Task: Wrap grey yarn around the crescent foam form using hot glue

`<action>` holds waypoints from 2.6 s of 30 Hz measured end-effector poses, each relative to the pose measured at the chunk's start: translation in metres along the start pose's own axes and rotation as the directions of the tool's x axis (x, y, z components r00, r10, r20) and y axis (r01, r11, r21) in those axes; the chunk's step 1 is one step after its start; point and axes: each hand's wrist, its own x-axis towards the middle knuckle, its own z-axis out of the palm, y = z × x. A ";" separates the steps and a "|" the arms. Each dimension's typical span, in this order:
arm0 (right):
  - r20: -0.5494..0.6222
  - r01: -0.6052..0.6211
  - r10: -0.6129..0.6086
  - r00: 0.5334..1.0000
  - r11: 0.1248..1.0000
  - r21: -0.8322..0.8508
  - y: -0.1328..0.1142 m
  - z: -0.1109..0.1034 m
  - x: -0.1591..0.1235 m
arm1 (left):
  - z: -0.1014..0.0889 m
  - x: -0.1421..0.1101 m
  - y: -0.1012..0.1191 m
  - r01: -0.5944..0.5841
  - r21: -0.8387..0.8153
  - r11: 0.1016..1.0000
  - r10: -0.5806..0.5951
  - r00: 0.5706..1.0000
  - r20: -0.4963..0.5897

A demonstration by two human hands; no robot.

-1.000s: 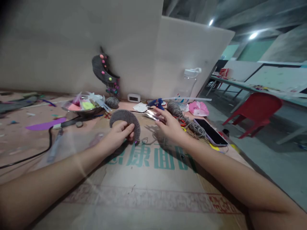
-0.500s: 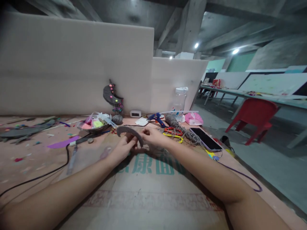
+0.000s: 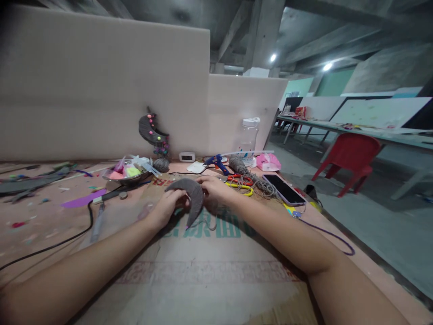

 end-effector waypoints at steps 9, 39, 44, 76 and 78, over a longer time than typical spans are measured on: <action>0.135 -0.021 0.039 0.990 0.991 -0.129 -0.009 0.000 -0.020 | -0.007 0.008 -0.006 -0.032 -0.060 0.998 0.026 0.996 -0.091; -0.077 0.023 -0.037 0.996 0.985 -0.170 -0.012 -0.019 -0.017 | -0.010 0.007 -0.008 0.019 -0.067 0.998 -0.025 0.995 -0.094; 0.123 -0.025 0.065 0.990 0.953 -0.303 -0.010 -0.018 -0.020 | -0.011 0.008 -0.011 0.004 -0.050 0.999 -0.010 0.994 -0.113; -0.401 -0.273 0.004 0.916 0.740 -0.615 0.027 -0.095 0.079 | -0.005 0.008 -0.012 0.054 -0.064 0.996 -0.059 0.994 -0.087; -0.391 -0.257 0.006 0.920 0.764 -0.592 0.023 -0.096 0.074 | -0.006 0.009 -0.013 0.058 -0.071 0.996 -0.064 0.994 -0.093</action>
